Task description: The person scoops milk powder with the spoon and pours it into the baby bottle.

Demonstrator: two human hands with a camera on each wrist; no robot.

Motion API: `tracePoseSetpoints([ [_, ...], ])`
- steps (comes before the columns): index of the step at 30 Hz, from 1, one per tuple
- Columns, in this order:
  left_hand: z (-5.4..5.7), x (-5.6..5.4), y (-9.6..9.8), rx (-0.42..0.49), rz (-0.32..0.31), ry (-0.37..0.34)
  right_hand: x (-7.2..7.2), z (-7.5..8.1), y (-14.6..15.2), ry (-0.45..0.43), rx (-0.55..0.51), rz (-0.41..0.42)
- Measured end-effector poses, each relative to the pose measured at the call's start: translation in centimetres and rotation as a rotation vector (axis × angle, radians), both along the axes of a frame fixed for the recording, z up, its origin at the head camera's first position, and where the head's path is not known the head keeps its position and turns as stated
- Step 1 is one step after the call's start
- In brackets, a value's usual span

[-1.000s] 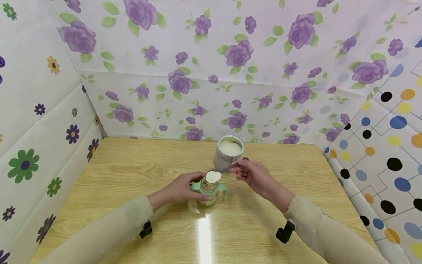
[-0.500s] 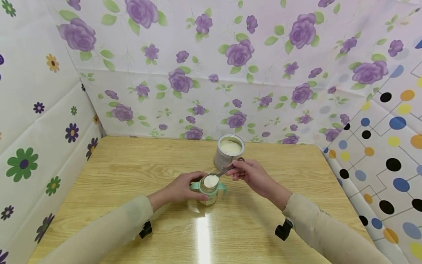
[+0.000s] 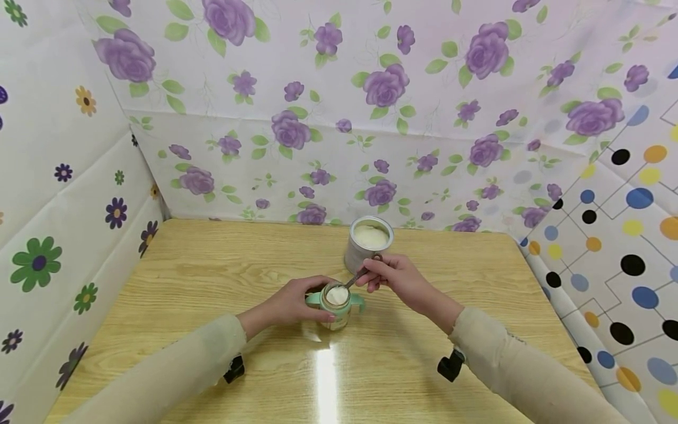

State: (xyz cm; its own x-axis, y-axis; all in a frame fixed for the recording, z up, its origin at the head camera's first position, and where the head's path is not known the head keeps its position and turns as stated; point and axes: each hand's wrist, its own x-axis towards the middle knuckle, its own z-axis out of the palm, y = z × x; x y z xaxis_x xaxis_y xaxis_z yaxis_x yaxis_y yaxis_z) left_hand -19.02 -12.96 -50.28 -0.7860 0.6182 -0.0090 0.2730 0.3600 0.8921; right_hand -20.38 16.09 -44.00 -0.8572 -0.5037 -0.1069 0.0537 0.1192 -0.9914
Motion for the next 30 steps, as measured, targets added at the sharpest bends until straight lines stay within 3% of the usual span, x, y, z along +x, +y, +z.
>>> tracePoseSetpoints([
  [14, -0.14, -0.02, 0.01, 0.001, -0.001, 0.014, 0.01, 0.17, -0.58, 0.031, 0.027, -0.012],
  [30, -0.18, -0.05, -0.09, -0.007, 0.003, 0.003, 0.25, 0.2, -0.9, 0.19, 0.112, 0.066],
])
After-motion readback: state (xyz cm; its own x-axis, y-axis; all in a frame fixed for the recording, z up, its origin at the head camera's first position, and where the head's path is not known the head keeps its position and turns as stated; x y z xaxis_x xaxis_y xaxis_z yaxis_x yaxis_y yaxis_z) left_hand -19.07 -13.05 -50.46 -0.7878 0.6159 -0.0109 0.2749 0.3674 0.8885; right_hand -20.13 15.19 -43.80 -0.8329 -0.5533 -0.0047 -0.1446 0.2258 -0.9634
